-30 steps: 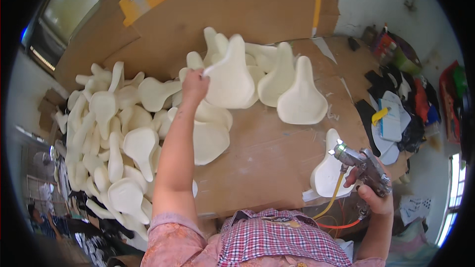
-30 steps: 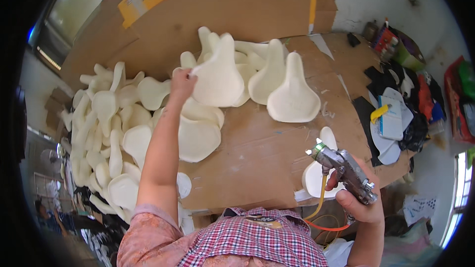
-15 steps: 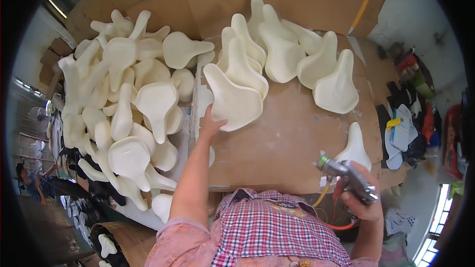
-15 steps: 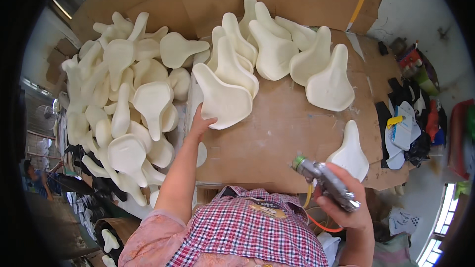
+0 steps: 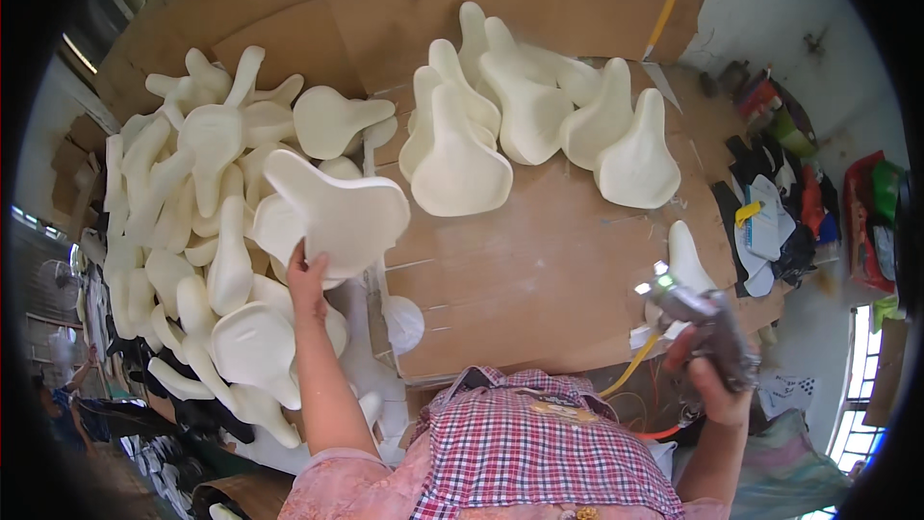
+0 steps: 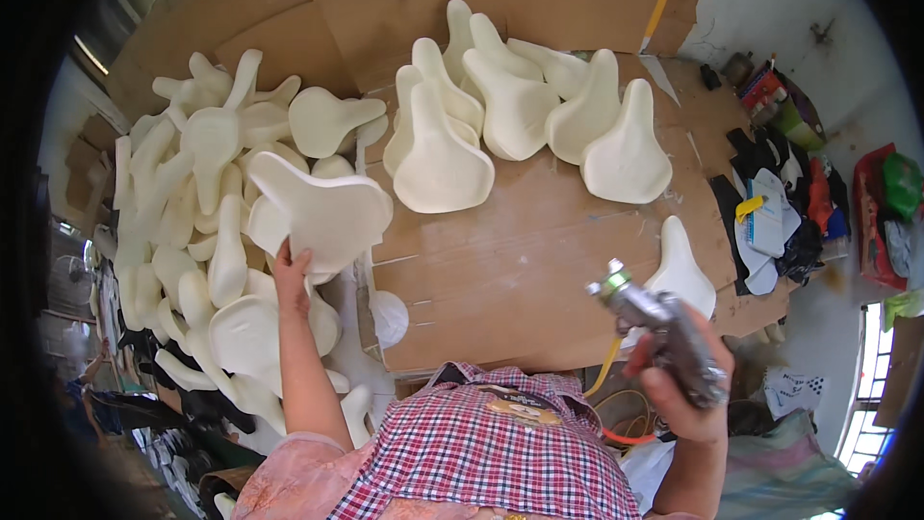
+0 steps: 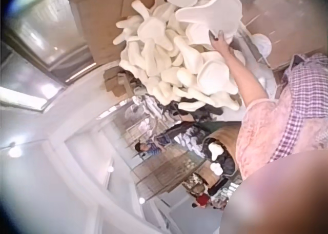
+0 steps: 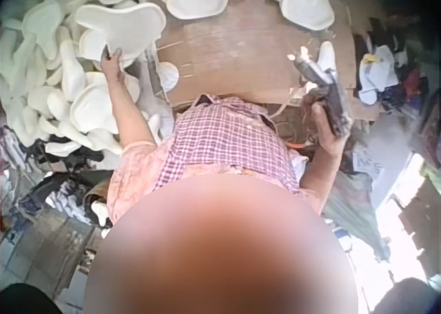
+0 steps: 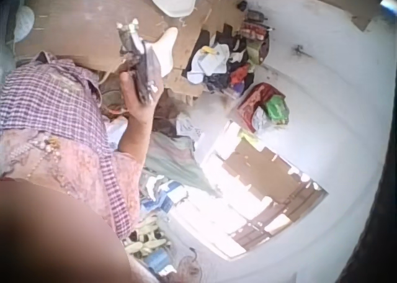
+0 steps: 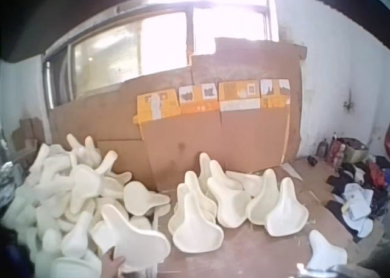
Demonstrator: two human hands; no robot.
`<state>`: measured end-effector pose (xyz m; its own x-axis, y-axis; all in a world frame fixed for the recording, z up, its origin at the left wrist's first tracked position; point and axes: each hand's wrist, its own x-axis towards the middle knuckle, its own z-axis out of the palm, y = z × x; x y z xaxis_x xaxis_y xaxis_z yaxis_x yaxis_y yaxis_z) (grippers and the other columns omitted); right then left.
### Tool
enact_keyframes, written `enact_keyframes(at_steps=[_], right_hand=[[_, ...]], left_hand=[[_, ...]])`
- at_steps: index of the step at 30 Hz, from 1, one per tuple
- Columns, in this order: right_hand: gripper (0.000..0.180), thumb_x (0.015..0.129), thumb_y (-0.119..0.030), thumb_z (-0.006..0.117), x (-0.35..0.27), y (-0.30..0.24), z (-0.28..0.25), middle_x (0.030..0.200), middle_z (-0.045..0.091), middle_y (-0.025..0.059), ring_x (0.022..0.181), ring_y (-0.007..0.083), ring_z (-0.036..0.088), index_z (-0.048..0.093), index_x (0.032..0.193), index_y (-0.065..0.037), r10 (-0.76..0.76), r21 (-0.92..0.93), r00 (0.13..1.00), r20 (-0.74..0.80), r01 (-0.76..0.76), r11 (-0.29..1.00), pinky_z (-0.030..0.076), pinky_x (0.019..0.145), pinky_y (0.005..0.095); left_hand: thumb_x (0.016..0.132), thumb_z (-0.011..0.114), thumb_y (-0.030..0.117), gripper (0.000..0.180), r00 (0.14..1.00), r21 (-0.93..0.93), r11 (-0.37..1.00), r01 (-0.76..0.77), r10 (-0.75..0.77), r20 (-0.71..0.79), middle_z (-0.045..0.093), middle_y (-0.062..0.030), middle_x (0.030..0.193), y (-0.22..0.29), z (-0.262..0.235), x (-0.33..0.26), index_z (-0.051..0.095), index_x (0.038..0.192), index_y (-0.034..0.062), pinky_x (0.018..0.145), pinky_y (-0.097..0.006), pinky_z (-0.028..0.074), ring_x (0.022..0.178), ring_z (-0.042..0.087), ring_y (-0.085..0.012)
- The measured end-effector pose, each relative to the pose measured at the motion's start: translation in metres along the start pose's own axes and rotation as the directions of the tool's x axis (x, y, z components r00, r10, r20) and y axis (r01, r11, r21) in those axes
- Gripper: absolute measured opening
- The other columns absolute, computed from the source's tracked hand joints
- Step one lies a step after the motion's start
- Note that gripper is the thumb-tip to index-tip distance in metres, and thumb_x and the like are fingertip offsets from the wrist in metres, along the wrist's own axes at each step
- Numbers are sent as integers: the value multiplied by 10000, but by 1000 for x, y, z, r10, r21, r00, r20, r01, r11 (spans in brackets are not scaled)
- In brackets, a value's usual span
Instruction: Sorting and stacking white foam pads from a sack onto a workbench.
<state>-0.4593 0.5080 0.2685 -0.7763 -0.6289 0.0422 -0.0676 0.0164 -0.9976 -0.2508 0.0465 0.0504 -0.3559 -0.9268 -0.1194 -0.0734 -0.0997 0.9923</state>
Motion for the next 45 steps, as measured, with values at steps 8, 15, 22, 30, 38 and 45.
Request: enact_keyframes(at_steps=[8, 15, 22, 30, 38, 45], right_hand=[[572, 763, -103, 709, 2, 19, 5, 866, 606, 80, 771, 129, 582, 461, 1264, 20, 155, -170, 984, 88, -138, 976, 485, 698, 273], [585, 773, -120, 702, 24, 40, 12, 888, 615, 71, 813, 126, 590, 439, 1278, 15, 136, -101, 985, 108, -126, 987, 480, 741, 273], [567, 764, -78, 689, 72, 34, 25, 907, 619, 69, 817, 117, 586, 448, 1269, 10, 132, -144, 966, 222, -102, 984, 483, 732, 264], [605, 729, -106, 700, 86, 13, 24, 901, 615, 98, 759, 151, 600, 450, 1265, 24, 146, -109, 984, 99, -136, 985, 499, 689, 289], [649, 728, -167, 730, 86, 10, 23, 933, 613, 113, 786, 177, 609, 438, 1273, 30, 35, -44, 999, 30, -34, 998, 502, 704, 306], [577, 774, -113, 681, 117, 16, 39, 945, 596, 88, 820, 138, 579, 435, 1280, 17, 166, -188, 978, 127, -141, 972, 481, 745, 280]], left_hand=[[750, 692, 134, 553, 877, -58, 993, 105, -65, 475, 462, -157, 1328, 9, 122, 46, 506, 1254, 3, 1012, -328, 353, 1212, 449, -211], [706, 710, 239, 442, 785, 461, 669, -582, 314, 535, 389, -196, 1358, -32, 180, 60, 623, 1112, 88, 1040, -426, 310, 1251, 365, -368], [889, 519, 124, 312, 901, 146, 890, -433, 420, 114, 472, -104, 1169, 84, 31, 107, 520, 1188, 32, 946, -345, 393, 1065, 481, -221], [808, 613, 119, 426, 976, 265, 942, -208, 182, 120, 580, -68, 1063, 61, 110, 144, 510, 1218, 71, 869, -321, 435, 921, 552, -175], [712, 690, 107, 624, 934, 579, 769, -269, 61, 353, 552, -118, 1072, -37, 180, 167, 454, 1289, 65, 839, -335, 442, 931, 532, -217], [677, 733, 182, 754, 913, 321, 878, -356, 253, 320, 502, -179, 1143, -33, 192, 152, 372, 1333, 95, 861, -349, 449, 990, 535, -300]])
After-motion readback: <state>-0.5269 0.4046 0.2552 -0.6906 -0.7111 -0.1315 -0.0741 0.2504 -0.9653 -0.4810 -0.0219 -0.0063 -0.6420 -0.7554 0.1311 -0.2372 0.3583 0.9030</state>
